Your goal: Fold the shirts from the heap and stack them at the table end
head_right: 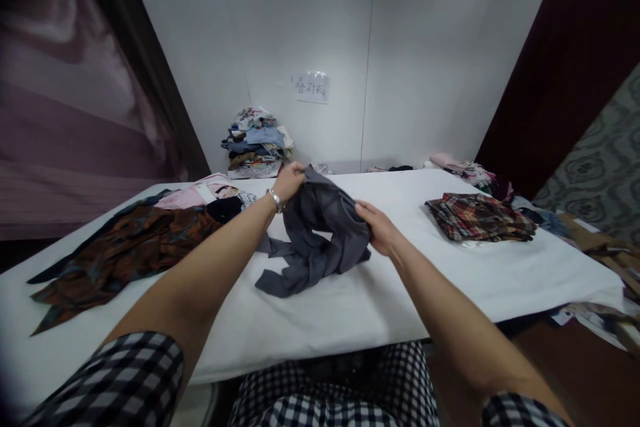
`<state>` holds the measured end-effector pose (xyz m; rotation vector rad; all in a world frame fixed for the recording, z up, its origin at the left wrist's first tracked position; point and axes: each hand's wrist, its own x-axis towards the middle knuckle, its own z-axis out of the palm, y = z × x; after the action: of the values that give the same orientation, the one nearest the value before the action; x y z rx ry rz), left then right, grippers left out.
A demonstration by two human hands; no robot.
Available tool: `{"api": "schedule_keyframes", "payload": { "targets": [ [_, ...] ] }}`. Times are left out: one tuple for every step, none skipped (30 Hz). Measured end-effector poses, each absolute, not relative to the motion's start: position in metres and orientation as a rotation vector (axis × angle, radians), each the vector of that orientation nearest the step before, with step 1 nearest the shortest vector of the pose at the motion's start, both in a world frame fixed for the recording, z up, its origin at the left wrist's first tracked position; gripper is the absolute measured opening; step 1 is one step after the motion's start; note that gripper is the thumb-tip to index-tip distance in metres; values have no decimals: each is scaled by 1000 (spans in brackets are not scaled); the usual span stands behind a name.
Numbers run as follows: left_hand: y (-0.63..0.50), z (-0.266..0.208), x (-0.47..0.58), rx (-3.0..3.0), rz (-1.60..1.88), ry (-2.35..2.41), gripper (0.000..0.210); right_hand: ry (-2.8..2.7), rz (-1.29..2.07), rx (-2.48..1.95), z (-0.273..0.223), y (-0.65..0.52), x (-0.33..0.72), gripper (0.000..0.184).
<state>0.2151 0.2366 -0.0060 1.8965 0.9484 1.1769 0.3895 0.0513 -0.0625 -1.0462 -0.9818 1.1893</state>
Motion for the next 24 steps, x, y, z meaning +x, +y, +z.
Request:
{"api": "schedule_keyframes", "payload": {
  "targets": [
    [237,14,216,1941,1240,955,7,-1082,1140,-1048,-48,56,394,56],
    [236,33,218,2036,1323,970,8,-1184,1089,-1053,-35,60,398,62],
    [233,51,219,2151,1403,977,9,-1286,1038,-1061,-24,64,401,67],
    [229,68,220,2264,1471,980,9,-1382,985,-1074,-16,68,403,71],
    [224,83,220,2371,1517,984,10,-1468,920,-1103,-10,72,406,74],
    [219,97,220,2459,1529,989,11,-1535,832,-1161,-7,76,409,75],
    [213,107,219,2533,1518,1000,13,-1579,715,-1253,-7,81,413,75],
    [208,116,217,2594,1498,1016,15,-1594,570,-1370,-9,86,419,71],
    [204,123,215,2645,1480,1035,16,-1581,412,-1491,-14,90,427,64],
    [201,127,212,2684,1471,1053,18,-1544,269,-1595,-19,95,435,52],
    [200,130,209,2711,1473,1069,19,-1493,173,-1664,-25,99,445,38],
    [200,132,205,2728,1480,1086,19,-1437,136,-1690,-31,104,455,24],
    [201,133,201,2738,1485,1104,20,-1378,150,-1674,-35,108,465,15],
    [203,132,197,2743,1484,1125,21,-1311,188,-1625,-36,111,474,11],
    [205,131,194,2746,1475,1150,21,-1233,228,-1557,-35,114,482,12],
    [208,130,190,2744,1469,1176,21,-1150,253,-1479,-29,117,489,14],
    [211,129,187,2737,1472,1198,20,-1074,247,-1397,-20,118,493,16],
    [214,129,184,2724,1489,1214,20,-1012,208,-1320,-7,119,497,16],
    [216,130,182,2704,1523,1220,20,-971,139,-1248,9,118,499,16],
    [217,132,179,2677,1572,1217,19,-951,40,-1182,26,115,501,15],
    [217,135,176,2647,1631,1208,19,-960,-81,-1124,45,110,503,14],
    [216,139,173,2614,1694,1201,18,-991,-213,-1078,62,104,504,14],
    [214,143,169,2583,1758,1200,18,-1038,-340,-1045,78,97,505,14],
    [210,148,165,2555,1823,1203,18,-1106,-437,-1027,92,88,507,14]
  ]
}}
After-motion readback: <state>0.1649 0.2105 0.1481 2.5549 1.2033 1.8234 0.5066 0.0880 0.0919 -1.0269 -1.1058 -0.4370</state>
